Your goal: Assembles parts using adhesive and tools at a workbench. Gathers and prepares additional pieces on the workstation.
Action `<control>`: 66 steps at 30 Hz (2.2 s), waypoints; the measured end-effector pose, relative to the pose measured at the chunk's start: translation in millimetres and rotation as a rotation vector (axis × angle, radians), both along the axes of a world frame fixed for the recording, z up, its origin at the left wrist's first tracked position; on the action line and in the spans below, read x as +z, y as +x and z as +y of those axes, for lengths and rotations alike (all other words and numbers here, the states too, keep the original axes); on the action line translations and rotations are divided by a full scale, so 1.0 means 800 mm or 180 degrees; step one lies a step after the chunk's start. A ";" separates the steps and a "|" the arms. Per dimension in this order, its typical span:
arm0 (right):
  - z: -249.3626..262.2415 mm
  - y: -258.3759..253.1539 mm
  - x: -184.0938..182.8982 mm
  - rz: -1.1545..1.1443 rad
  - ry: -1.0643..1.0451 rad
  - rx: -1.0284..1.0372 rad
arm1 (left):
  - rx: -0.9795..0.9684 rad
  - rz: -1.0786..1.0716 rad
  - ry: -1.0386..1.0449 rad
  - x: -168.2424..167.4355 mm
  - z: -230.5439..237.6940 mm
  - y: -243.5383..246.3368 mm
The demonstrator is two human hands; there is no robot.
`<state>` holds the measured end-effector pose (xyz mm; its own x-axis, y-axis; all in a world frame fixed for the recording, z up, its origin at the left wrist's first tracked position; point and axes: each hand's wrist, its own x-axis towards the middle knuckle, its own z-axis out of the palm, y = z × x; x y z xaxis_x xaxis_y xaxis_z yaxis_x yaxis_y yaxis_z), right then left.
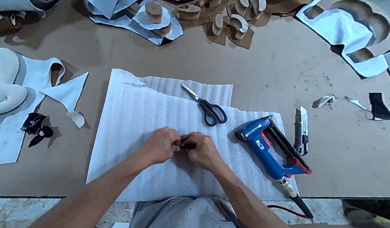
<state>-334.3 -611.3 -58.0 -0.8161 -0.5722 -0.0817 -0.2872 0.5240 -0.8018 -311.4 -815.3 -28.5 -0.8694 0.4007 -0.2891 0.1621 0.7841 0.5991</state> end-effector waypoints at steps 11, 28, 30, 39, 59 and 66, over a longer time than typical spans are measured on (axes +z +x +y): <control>-0.019 -0.005 0.026 -0.0428 0.0551 -0.0171 | 0.1406 0.0742 0.0722 -0.053 0.020 0.053; 0.228 0.010 0.074 0.0045 0.2659 -0.1739 | 0.1741 0.1094 0.0888 -0.065 0.028 0.069; 0.202 0.022 0.123 0.0104 0.2794 -0.1653 | 0.1779 0.1074 0.0963 -0.069 0.028 0.067; 0.027 0.114 0.168 -0.0274 0.1773 -0.0773 | 0.1780 0.1202 0.1063 -0.077 0.031 0.071; 0.071 0.108 0.166 -0.0281 0.2035 -0.1178 | 0.1754 0.1361 0.0977 -0.078 0.030 0.067; 0.179 0.054 0.091 0.0716 0.2829 -0.1889 | 0.2064 -0.0704 0.1785 -0.013 0.007 0.045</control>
